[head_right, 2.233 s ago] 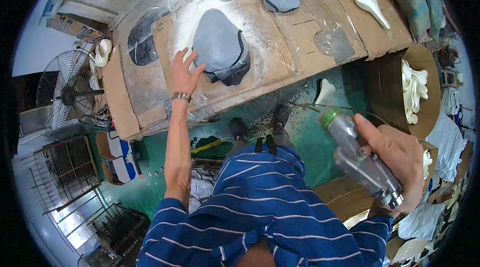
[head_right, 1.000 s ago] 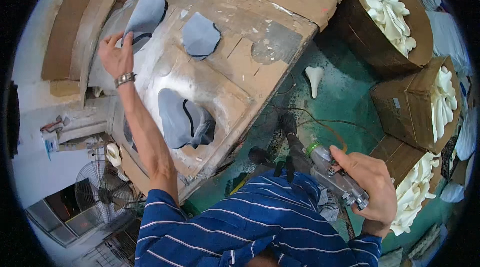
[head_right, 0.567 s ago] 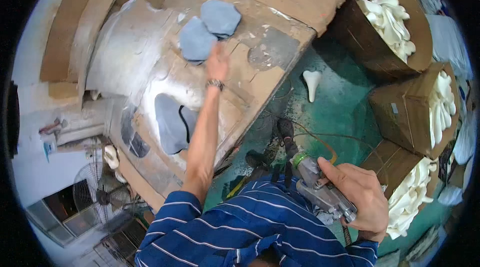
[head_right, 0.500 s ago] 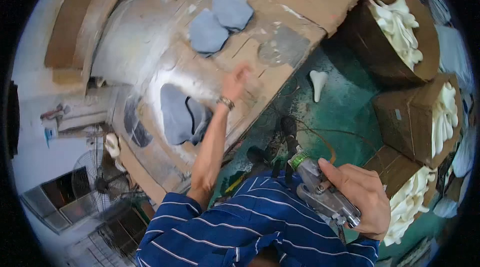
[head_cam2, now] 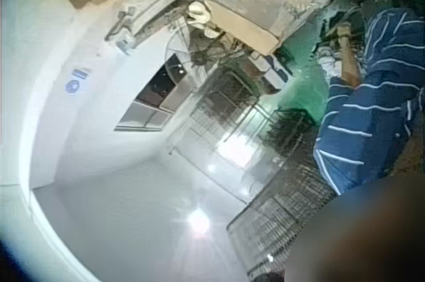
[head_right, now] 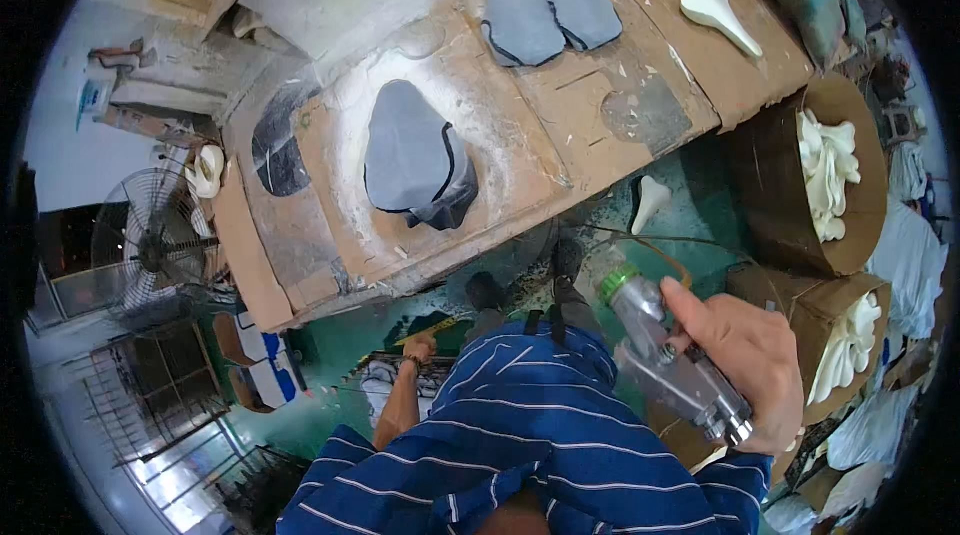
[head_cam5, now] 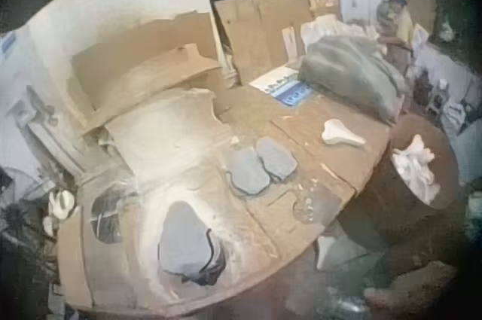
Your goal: Applying adhesive to fabric bicycle seat covers using a spray gun and assembling them.
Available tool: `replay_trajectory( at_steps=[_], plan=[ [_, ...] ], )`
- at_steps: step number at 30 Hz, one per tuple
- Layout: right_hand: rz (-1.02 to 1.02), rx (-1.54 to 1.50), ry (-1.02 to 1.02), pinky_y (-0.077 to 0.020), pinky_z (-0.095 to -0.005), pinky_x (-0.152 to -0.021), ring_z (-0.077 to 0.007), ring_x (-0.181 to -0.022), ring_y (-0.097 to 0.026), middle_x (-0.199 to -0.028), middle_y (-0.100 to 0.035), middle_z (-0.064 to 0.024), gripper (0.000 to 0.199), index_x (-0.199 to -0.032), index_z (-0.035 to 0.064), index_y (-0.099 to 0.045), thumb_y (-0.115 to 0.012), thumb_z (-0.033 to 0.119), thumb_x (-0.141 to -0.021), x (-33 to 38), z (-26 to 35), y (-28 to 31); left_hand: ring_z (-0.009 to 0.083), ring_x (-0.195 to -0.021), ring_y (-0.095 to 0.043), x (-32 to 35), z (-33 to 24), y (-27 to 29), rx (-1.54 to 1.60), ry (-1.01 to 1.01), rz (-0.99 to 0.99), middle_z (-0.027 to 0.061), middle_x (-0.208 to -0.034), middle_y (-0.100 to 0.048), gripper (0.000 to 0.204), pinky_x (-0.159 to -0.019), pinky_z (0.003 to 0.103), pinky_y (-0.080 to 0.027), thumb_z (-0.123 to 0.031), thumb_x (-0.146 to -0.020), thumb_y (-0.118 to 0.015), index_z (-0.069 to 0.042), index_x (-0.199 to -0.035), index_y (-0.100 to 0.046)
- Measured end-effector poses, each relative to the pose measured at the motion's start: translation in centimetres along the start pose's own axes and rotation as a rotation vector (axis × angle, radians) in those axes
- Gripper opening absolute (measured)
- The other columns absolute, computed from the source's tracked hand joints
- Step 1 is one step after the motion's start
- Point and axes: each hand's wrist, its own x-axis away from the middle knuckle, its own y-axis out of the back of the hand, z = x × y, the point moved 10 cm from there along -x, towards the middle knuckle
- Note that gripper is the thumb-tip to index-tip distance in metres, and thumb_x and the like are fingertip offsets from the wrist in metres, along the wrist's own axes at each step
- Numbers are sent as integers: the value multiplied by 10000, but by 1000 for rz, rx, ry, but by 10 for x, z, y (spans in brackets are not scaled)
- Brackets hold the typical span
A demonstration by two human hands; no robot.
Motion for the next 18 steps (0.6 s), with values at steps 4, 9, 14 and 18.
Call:
replay_trajectory(
  at_steps=[4,9,14,18],
  plan=[
    [-128,76,-111,-489,-317,-676,-226,-678,-644,-749,-638,-117,642,-1260,-75,-705,-750,264,-718,-22,29,-34,198,-809,-732,29,32,-48,782,554,27,54,-981,-762,211,-593,380,-568,-173,-991,-581,-134,-1083,-767],
    [22,48,-32,-483,-324,-680,-263,-693,-652,-803,-658,-151,737,-1322,-92,-656,-751,222,-661,-53,87,-76,158,-728,-703,34,33,-43,938,490,-11,15,-901,-738,201,-554,340,-539,-113,-975,-568,-156,-1046,-752],
    [137,148,36,-491,-325,-672,-276,-732,-680,-876,-679,-171,777,-1385,-88,-602,-693,127,-645,-71,145,-117,132,-643,-659,14,45,-27,1022,380,-84,-8,-830,-714,209,-493,308,-478,-92,-970,-542,-183,-974,-730],
    [208,210,3,-518,-344,-715,-294,-757,-693,-925,-705,-183,689,-1376,-48,-628,-736,64,-705,-72,191,-149,123,-625,-646,-12,65,-23,1158,289,-32,-2,-829,-713,197,-457,284,-440,-90,-982,-533,-162,-963,-715]
  ],
)
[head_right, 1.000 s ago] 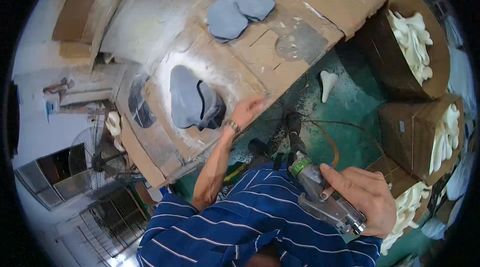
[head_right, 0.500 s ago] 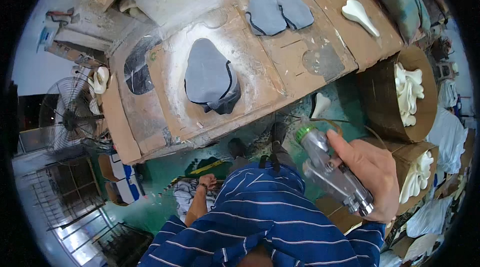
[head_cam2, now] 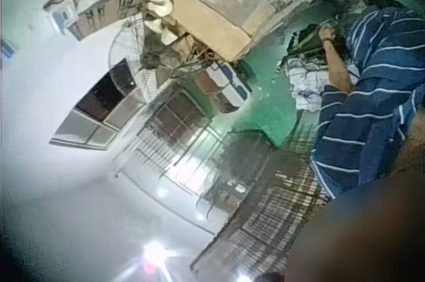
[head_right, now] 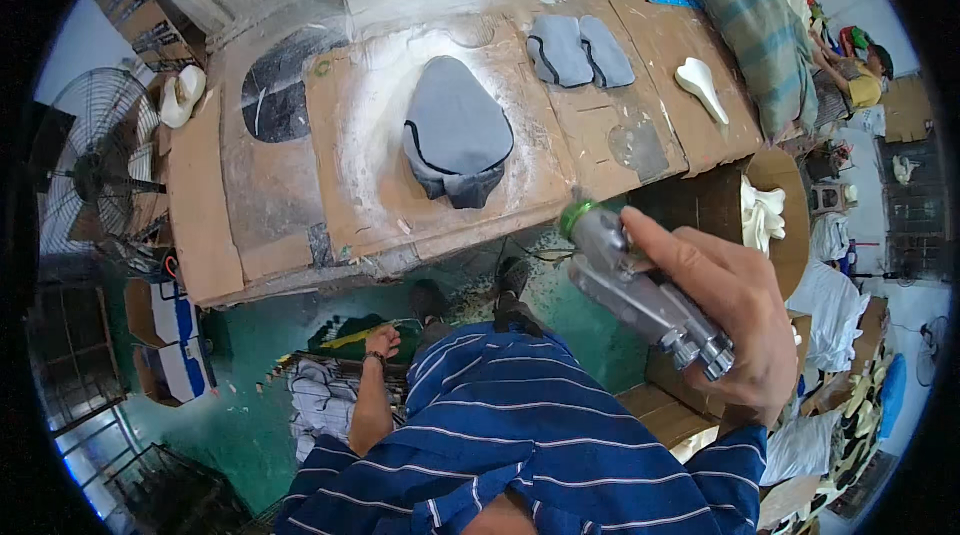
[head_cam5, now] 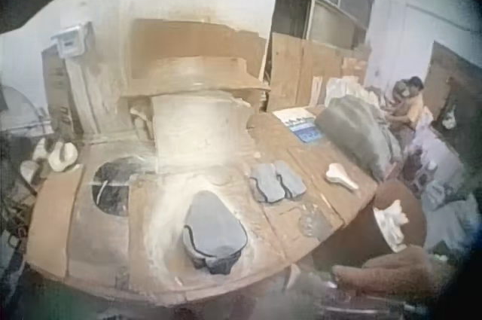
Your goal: Applying adhesive to fabric bicycle seat covers using a spray gun and assembling them.
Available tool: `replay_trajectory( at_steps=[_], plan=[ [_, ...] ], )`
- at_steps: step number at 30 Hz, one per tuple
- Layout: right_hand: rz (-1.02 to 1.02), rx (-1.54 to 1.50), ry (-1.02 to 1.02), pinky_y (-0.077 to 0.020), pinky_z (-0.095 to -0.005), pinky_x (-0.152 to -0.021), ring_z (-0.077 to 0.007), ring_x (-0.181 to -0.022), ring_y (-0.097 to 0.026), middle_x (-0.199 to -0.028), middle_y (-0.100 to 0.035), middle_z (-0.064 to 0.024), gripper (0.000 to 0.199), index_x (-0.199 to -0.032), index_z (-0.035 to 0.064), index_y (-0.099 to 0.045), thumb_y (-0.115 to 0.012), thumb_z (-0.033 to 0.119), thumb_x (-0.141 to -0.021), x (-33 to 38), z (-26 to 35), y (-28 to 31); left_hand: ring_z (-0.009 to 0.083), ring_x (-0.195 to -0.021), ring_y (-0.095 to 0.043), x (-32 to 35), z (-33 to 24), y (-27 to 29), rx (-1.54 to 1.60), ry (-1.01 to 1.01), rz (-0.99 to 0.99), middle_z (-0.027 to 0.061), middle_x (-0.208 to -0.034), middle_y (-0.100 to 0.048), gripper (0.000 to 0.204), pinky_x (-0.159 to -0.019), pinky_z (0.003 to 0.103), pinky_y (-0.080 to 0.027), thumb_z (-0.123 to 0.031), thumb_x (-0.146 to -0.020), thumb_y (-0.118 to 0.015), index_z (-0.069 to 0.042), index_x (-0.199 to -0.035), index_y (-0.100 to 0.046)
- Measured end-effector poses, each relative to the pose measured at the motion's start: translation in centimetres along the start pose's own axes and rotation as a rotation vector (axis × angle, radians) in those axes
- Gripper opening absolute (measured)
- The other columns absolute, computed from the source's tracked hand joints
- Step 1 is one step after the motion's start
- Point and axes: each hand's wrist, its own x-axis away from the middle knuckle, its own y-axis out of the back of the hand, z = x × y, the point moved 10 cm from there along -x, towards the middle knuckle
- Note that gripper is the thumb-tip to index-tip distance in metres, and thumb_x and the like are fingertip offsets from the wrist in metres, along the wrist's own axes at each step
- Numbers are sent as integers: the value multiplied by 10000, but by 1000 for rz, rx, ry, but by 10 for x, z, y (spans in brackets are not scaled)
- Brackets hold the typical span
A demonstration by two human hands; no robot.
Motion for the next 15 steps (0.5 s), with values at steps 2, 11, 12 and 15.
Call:
replay_trajectory(
  at_steps=[2,11,12,15],
  plan=[
    [-76,142,38,-521,-361,-723,-306,-784,-704,-939,-716,-193,654,-1371,-39,-637,-762,88,-742,-10,20,-11,126,-616,-637,-4,12,15,11,35,-65,6,-825,-711,169,-454,289,-426,-104,-986,-560,-146,-991,-723],
    [174,298,240,-517,-373,-521,-236,-634,-673,-797,-685,-153,758,-1428,-54,-577,-850,153,-751,8,118,-60,149,-705,-673,-37,-38,17,-36,-266,32,41,-898,-745,275,-546,325,-511,-163,-932,-719,-73,-1191,-736],
    [173,301,239,-517,-373,-521,-236,-634,-673,-797,-685,-153,758,-1428,-54,-577,-850,153,-751,12,127,-61,149,-705,-673,-40,-47,16,-35,-267,35,41,-898,-745,275,-546,325,-511,-163,-932,-719,-73,-1191,-736],
    [133,372,177,-499,-363,-509,-229,-630,-652,-746,-642,-105,723,-1385,-69,-602,-850,177,-751,27,139,-59,104,-760,-659,-27,-115,3,-101,-498,13,52,-950,-738,342,-584,294,-505,-146,-950,-739,-38,-1273,-706]
  ],
)
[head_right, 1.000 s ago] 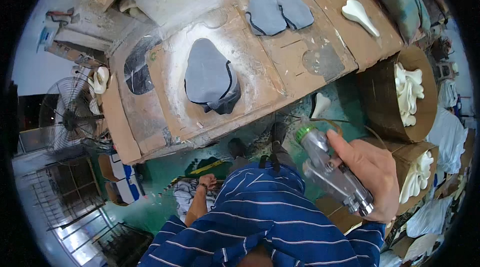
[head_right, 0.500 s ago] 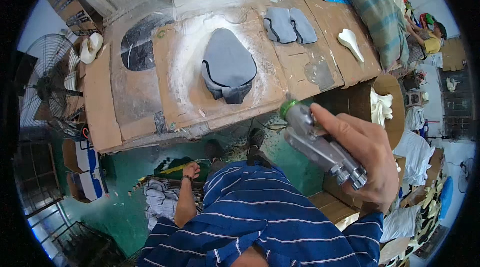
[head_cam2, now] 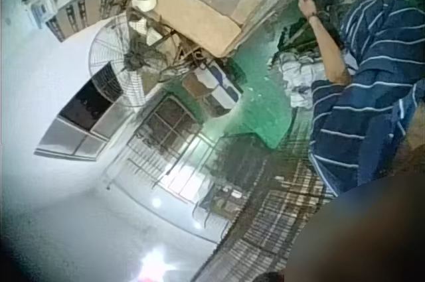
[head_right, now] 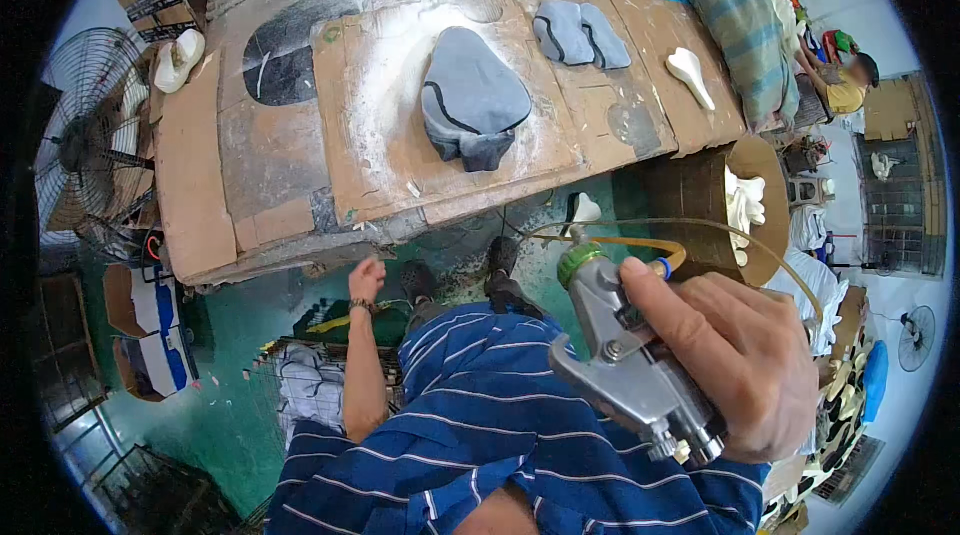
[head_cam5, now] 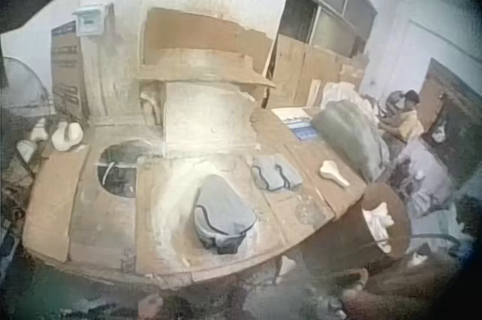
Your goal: Applying adhesive to fabric bicycle seat covers using a spray gun and assembling them.
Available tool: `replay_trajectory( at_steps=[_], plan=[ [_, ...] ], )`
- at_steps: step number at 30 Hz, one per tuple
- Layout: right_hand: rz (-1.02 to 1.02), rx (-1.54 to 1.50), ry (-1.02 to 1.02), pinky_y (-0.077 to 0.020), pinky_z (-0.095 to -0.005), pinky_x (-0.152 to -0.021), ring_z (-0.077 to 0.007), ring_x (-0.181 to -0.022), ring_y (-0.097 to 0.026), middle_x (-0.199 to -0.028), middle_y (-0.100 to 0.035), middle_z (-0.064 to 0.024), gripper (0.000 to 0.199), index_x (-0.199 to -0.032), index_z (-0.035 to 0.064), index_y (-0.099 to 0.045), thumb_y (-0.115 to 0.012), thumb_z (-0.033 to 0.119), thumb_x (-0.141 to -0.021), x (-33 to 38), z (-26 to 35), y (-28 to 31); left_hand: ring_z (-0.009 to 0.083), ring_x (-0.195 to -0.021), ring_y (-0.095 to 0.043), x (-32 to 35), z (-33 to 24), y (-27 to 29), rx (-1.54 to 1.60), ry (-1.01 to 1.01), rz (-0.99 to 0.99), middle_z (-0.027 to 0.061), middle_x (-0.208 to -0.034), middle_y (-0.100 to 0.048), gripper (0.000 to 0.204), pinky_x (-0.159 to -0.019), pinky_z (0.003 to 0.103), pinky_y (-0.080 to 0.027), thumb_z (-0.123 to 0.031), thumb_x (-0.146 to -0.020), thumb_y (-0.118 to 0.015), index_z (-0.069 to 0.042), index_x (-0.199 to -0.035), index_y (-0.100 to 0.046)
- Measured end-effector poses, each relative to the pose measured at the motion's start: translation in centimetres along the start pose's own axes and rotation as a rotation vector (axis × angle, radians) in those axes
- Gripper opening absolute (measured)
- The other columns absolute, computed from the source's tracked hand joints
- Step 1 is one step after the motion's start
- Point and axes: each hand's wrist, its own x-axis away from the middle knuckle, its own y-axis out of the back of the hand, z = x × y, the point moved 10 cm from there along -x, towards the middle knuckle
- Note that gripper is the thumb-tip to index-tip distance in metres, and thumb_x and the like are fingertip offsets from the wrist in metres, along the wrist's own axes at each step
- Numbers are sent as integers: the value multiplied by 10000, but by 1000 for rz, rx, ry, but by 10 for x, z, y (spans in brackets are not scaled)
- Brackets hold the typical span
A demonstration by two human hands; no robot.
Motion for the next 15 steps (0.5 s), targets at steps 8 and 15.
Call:
replay_trajectory(
  at_steps=[8,15],
  plan=[
    [49,-87,-99,-487,-387,-515,-242,-624,-631,-752,-640,-115,705,-1369,-90,-603,-849,152,-755,58,-25,-9,183,-1058,-693,24,-308,-64,-10,-600,-31,94,-1164,-742,369,-943,323,-531,-297,-965,-731,-26,-1215,-732],
    [-9,-232,-109,-511,-393,-538,-271,-661,-665,-833,-688,-170,735,-1388,-104,-581,-853,110,-740,112,-90,-13,348,-1318,-555,34,-481,-172,-621,-1101,-92,159,-1366,-647,432,-1107,451,-446,-324,-826,-819,-138,-1212,-765]
  ],
)
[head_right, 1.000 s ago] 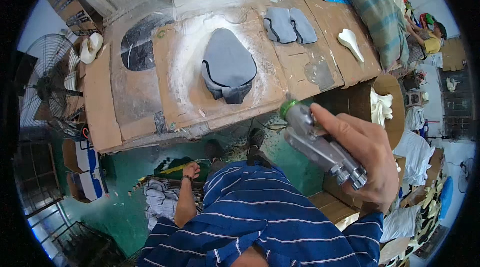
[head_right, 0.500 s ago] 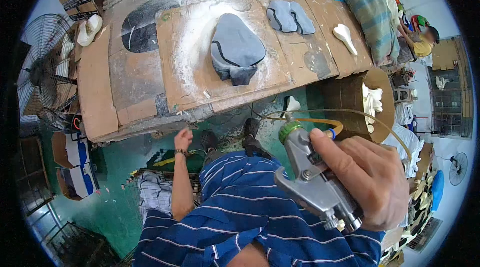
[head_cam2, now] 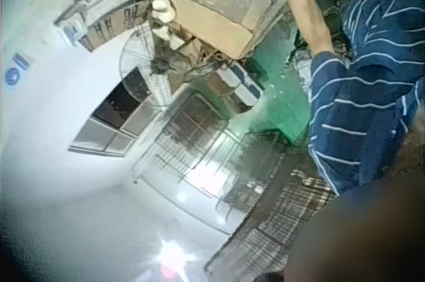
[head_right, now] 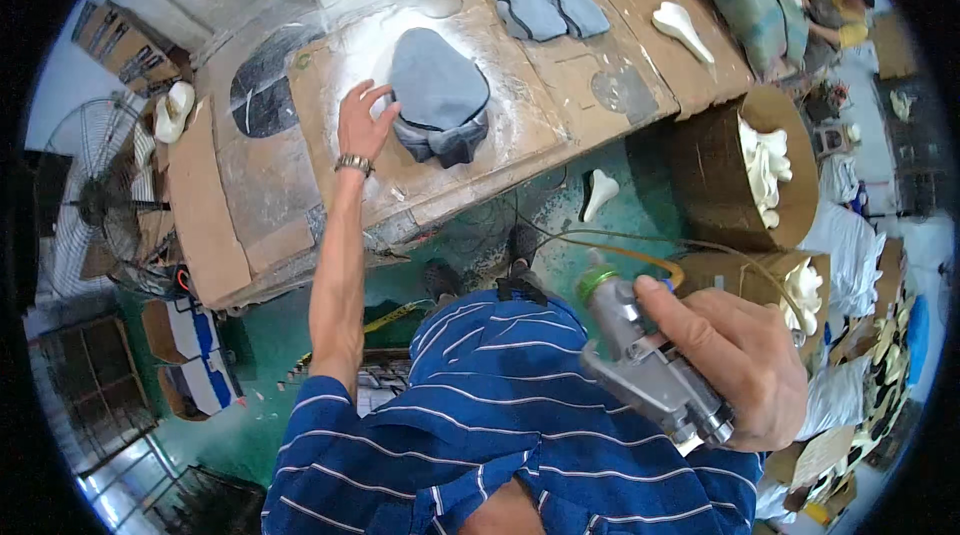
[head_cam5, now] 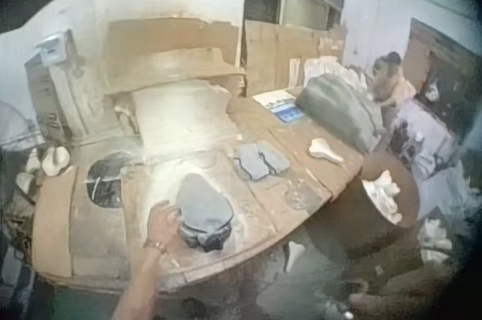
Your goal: Applying adhesive to fabric bicycle seat covers using a spray gun and assembling them.
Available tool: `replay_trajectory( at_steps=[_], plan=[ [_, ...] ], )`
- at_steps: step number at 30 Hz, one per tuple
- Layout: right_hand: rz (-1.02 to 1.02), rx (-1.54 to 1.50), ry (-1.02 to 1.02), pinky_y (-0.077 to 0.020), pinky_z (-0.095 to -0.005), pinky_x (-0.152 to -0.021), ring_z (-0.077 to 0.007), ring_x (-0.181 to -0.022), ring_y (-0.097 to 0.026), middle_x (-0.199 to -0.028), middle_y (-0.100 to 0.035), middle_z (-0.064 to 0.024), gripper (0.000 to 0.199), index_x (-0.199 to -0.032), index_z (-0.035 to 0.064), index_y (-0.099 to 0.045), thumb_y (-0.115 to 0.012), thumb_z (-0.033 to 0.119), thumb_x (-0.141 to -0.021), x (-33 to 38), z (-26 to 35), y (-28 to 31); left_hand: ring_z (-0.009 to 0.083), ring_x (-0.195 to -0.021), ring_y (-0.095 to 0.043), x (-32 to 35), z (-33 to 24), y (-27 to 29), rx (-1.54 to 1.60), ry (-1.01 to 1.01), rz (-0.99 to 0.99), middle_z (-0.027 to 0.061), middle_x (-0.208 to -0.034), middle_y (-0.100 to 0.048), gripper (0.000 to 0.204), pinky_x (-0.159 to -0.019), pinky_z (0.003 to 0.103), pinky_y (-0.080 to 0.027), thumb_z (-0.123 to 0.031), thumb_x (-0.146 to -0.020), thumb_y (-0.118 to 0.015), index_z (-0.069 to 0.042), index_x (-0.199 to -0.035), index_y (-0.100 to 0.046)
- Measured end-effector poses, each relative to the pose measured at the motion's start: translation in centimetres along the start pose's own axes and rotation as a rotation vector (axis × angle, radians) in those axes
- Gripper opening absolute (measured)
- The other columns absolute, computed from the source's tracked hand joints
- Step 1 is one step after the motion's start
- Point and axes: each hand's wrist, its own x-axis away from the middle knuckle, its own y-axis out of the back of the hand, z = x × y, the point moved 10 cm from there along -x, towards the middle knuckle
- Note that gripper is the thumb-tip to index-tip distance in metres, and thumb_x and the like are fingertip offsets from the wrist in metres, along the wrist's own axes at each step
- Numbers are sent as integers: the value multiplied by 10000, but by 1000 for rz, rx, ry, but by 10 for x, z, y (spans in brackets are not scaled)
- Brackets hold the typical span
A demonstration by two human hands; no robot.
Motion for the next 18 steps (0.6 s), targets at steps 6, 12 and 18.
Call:
replay_trajectory(
  at_steps=[6,12,18],
  plan=[
    [-48,-182,-7,-486,-344,-552,-237,-658,-660,-789,-677,-120,686,-1345,-111,-618,-804,76,-712,21,-58,5,413,-1483,-363,-23,3,-39,-391,-107,234,172,-1569,-483,410,-1200,509,-329,-492,-762,-827,-220,-1068,-834],
    [-216,-218,-127,-499,-372,-505,-253,-614,-667,-774,-692,-140,637,-1329,-113,-631,-815,113,-763,41,-138,16,429,-1494,-344,-14,16,-48,-321,22,237,184,-1597,-451,435,-1238,492,-288,-459,-787,-830,-228,-1155,-817],
    [-272,-352,-47,-546,-384,-565,-278,-655,-702,-811,-714,-172,661,-1327,-142,-613,-820,100,-748,47,-187,22,423,-1483,-366,-3,17,-58,-277,68,231,206,-1583,-462,424,-1228,511,-292,-423,-809,-834,-210,-1174,-810]
  ],
)
